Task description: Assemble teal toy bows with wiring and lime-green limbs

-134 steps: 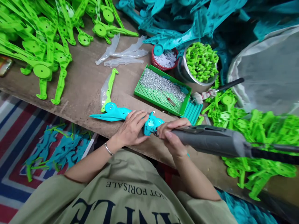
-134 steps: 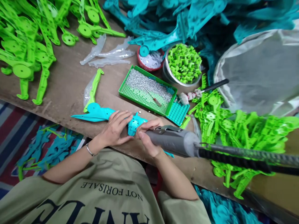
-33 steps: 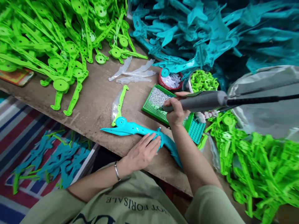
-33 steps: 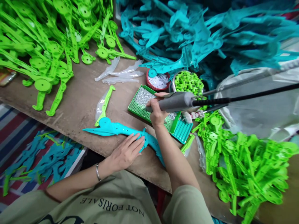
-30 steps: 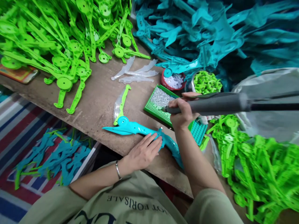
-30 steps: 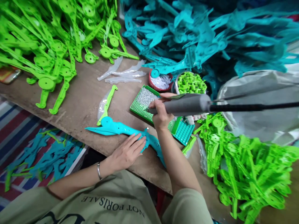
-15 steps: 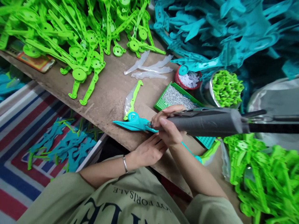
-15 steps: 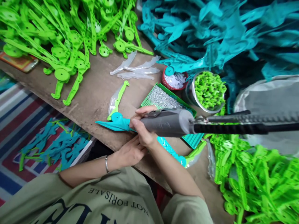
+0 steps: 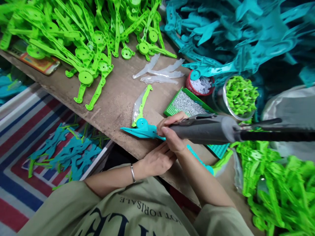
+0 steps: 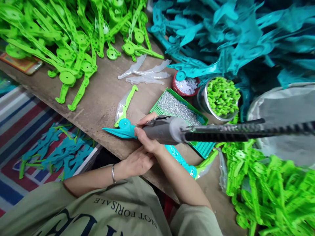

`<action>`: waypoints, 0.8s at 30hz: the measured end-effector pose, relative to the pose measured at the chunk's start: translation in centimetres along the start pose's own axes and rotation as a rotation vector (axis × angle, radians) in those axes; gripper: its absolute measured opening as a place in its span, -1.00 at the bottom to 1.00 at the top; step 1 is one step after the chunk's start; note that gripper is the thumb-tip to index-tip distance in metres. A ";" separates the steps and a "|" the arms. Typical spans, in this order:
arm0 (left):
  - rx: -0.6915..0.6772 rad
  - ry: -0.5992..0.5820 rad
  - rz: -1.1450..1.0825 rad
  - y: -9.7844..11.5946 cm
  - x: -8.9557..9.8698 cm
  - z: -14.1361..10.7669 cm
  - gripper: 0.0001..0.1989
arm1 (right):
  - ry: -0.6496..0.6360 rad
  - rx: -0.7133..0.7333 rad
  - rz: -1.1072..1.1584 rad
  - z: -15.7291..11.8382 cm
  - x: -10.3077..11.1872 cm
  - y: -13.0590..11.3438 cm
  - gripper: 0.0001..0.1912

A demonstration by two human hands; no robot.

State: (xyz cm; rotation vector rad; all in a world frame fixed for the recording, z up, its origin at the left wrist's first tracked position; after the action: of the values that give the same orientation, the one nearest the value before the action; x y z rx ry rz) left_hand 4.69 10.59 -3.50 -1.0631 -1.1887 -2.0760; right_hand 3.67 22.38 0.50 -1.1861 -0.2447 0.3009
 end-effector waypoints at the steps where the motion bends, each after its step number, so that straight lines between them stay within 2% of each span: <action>1: -0.001 -0.008 0.006 0.0 -0.2 0.0 -0.62 | -0.011 -0.008 -0.005 0.1 -0.1 0.3 -0.63; 3: -0.004 -0.021 0.007 0.0 -0.3 0.0 -0.64 | -0.047 0.015 0.024 0.4 -0.6 0.4 -0.66; 7: 0.016 -0.012 -0.006 -0.1 0.4 0.2 -0.71 | -0.236 0.051 0.051 1.1 -2.5 -0.3 -0.74; 9: 0.041 0.018 -0.024 -0.3 1.0 0.3 -0.72 | -0.240 0.093 0.084 1.5 -2.4 -1.2 -0.78; 10: 0.046 0.038 -0.035 -0.4 1.2 0.4 -0.72 | -0.200 0.125 0.107 1.8 -1.8 -1.8 -0.79; 12: 0.038 0.065 -0.045 -0.3 1.5 0.4 -0.68 | -0.038 0.221 0.132 2.5 0.6 -2.9 -0.76; 16: 0.003 0.046 -0.014 -0.3 1.2 0.3 -0.55 | 0.413 0.376 0.018 3.3 8.1 -3.6 -0.77; 18: -0.004 0.046 -0.005 -0.3 1.2 0.3 -0.54 | 0.544 0.370 -0.080 3.4 11.1 -2.8 -0.77; 21: -0.005 0.052 -0.006 -0.4 1.3 0.3 -0.54 | 0.594 0.330 -0.185 3.6 13.3 -1.4 -0.74; 24: -0.004 0.049 -0.023 -0.4 1.4 0.4 -0.52 | 0.573 0.301 -0.222 3.5 13.7 -0.5 -0.76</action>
State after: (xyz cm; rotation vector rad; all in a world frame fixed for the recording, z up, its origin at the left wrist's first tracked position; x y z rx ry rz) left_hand 3.77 11.07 -2.37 -0.9990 -1.1785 -2.1099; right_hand 15.31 30.11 2.61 -0.8929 0.1668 -0.1969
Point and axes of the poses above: each hand's wrist, its own z-axis towards the middle knuckle, its own x-axis out of the back of the hand, y = z × x, the point moved 8 cm from there along z, towards the middle knuckle, and after that the axes turned 13 degrees about x, right-handed, at the moved point
